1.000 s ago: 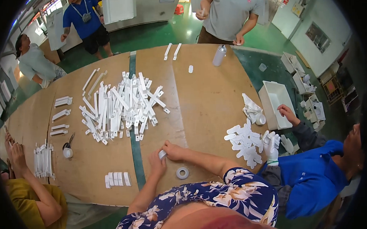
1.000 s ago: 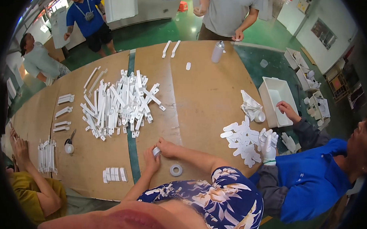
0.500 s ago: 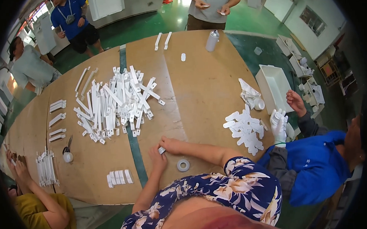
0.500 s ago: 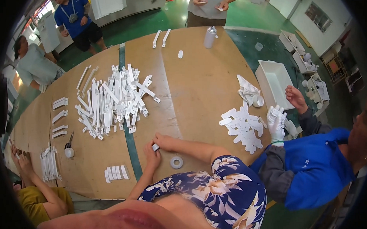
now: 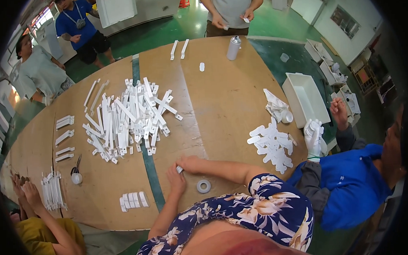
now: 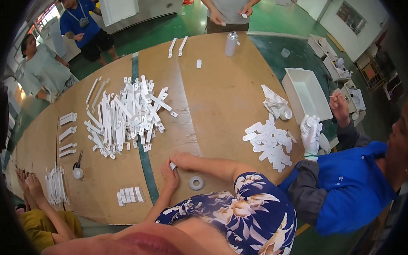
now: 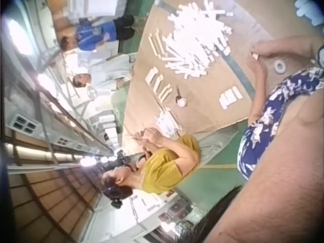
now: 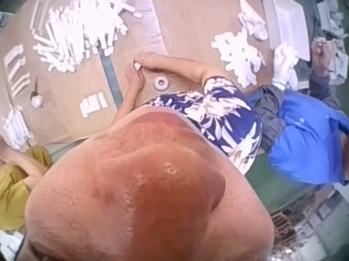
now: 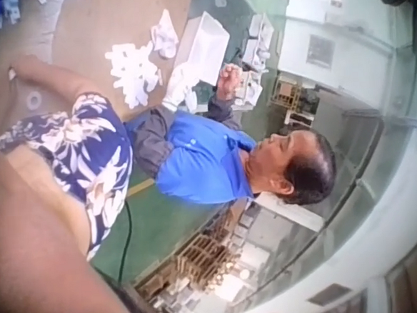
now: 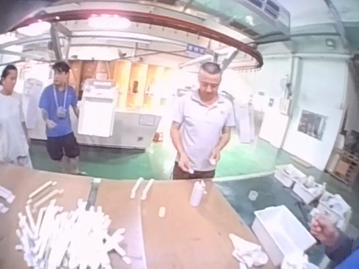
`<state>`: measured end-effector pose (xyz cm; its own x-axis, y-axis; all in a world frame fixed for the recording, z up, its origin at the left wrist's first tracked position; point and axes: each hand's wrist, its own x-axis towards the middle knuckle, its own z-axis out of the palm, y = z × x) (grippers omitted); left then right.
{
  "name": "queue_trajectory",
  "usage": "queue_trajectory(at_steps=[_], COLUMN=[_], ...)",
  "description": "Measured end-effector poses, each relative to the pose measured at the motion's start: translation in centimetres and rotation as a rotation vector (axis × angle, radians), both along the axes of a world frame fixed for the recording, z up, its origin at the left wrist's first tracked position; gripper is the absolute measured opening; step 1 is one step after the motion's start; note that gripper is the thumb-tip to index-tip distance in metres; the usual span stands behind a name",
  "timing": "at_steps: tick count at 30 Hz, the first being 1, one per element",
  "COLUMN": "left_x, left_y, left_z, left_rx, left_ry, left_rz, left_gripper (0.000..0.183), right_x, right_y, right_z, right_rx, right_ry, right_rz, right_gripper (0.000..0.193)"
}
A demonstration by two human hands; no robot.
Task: The person inspects and sorts small white plastic components by hand on a workbench.
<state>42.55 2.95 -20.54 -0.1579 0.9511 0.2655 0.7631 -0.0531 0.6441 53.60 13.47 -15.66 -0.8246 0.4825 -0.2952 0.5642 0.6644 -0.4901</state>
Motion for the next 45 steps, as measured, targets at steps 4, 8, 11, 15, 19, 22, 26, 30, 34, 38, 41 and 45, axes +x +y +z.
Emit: queue_trajectory(at_steps=[4, 8, 11, 15, 19, 22, 26, 30, 34, 38, 41, 45], left_x=[-0.4, -0.7, 0.0, 0.2, 0.0, -0.3, -0.7, -0.4, -0.4, -0.3, -0.3, -0.3], left_y=[-0.4, -0.1, 0.4, 0.7, 0.9, 0.5, 0.0, 0.2, 0.1, 0.2, 0.3, 0.6], left_z=[0.9, 1.1, 1.1, -0.1, -0.4, 0.3, 0.0, 0.4, 0.3, 0.3, 0.4, 0.2], left_rx=[0.002, 0.012, 0.005, 0.039, 0.055, 0.035, 0.001, -0.042, -0.078, -0.059, -0.056, -0.047], left_ry=[-0.011, -0.045, -0.153, -0.166, -0.097, -0.074, 0.086, 0.090, 0.106, 0.128, 0.091, 0.097], left_rz=[-0.032, -0.010, -0.041, 0.003, -0.042, -0.049, -0.013, 0.022, 0.013, 0.000, 0.007, -0.005], left_gripper=[0.057, 0.058, 0.058, 0.059, 0.059, 0.056, 0.046, 0.040, 0.040, 0.043, 0.044, 0.044], right_x=[0.4, 0.7, 0.4, 0.5, 0.7, 0.8, 0.7, 1.1, 1.4, 1.1, 1.0, 1.2], right_y=[0.2, 0.9, 0.4, 0.1, 0.3, 0.6, 0.4, 0.5, 0.8, 0.7, 0.7, 1.1], right_z=[-1.9, -1.0, -1.0, -1.3, -0.6, -1.3, -2.2, -0.6, -1.2, -2.6, -2.1, -0.8], right_rx=[-0.010, -0.028, -0.003, 0.054, -0.007, -0.026, 0.010, 0.013, 0.032, -0.004, -0.009, -0.040], right_ry=[0.051, 0.119, 0.077, 0.064, -0.016, -0.010, 0.036, 0.022, 0.050, 0.059, 0.086, 0.030], right_rz=[0.064, 0.087, 0.058, 0.053, 0.051, 0.022, 0.050, -0.010, -0.013, 0.033, 0.056, 0.052], right_gripper=[0.023, 0.024, 0.024, 0.025, 0.025, 0.024, 0.022, 0.020, 0.020, 0.019, 0.018, 0.019])
